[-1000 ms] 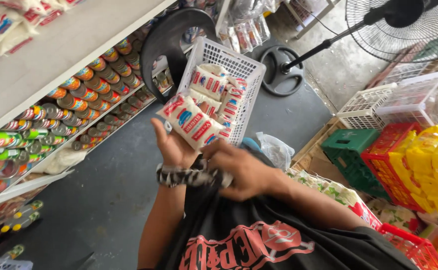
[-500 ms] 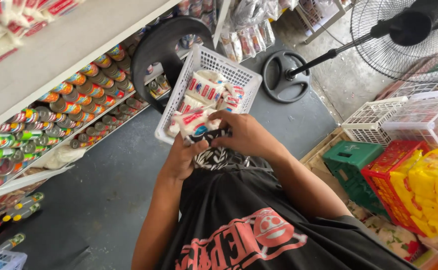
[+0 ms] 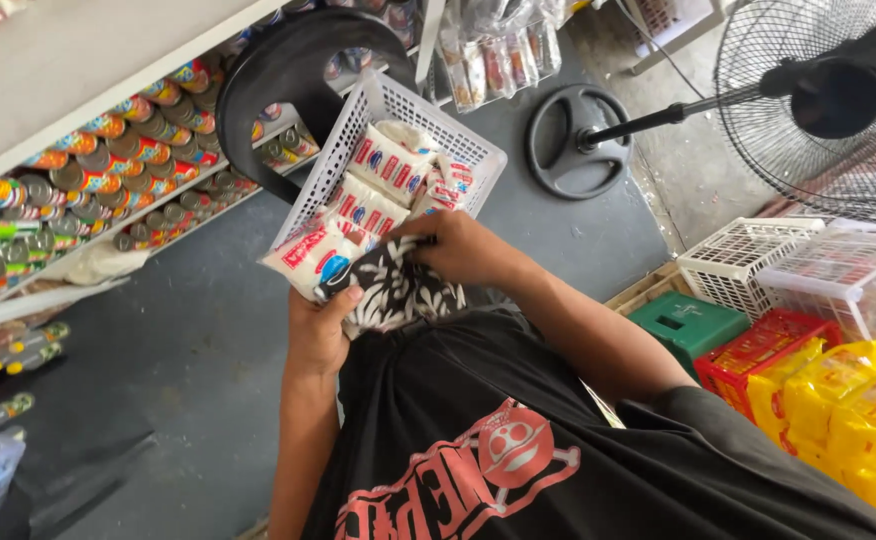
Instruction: Gathering packets of sugar from a store shelf and placing them into a basket, then wrapping a packet in a patterned cloth.
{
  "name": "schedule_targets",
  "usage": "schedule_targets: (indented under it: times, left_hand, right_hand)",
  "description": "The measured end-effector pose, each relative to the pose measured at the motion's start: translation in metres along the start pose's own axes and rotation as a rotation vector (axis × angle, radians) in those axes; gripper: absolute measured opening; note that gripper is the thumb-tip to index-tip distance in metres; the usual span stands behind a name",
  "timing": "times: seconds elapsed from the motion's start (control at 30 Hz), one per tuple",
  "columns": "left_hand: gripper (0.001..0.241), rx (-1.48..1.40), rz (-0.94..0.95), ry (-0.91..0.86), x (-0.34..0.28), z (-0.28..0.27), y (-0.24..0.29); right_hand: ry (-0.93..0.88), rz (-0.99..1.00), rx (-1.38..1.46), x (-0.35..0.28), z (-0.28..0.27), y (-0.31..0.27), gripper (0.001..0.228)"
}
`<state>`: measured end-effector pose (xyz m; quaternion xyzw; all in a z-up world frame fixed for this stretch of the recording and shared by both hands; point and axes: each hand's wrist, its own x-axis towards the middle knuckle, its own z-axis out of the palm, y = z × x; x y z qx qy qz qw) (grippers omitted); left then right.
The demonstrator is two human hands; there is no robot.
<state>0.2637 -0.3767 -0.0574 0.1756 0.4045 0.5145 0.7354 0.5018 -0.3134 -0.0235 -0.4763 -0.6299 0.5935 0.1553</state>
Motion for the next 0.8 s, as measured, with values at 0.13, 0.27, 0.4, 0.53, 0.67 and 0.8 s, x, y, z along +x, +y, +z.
schedule_targets:
  times: [0.13,0.27,0.4,0.53,0.67,0.8]
  left_hand:
    - [0.073,0.113,0.103,-0.154,0.0,0.003,0.005]
    - [0.093,-0.361,-0.054,-0.092,0.002,0.0,-0.003]
    - [0.083,-0.237,-0.026,-0.068,0.013,0.002,-0.009]
    - [0.074,0.39,0.197,-0.021,0.015,0.014,-0.005]
    - [0.067,0.128,0.161,0.033,0.014,-0.006,-0.011]
    - [0.066,0.038,0.039,0.073,0.019,-0.01,-0.011]
  right_hand:
    - [0.159,-0.021,0.098,0.018,-0.005,-0.007,0.043]
    - [0.34,-0.042,0.02,0.031,0.003,-0.006,0.037]
    - [0.38,0.034,-0.038,0.025,0.021,-0.027,0.041]
    - [0.242,-0.229,-0.044,0.006,0.036,-0.042,0.055]
    - [0.202,-0.348,-0.173,0.001,0.059,-0.041,0.095]
    - [0.288,-0.273,-0.156,0.004,0.062,-0.026,0.093]
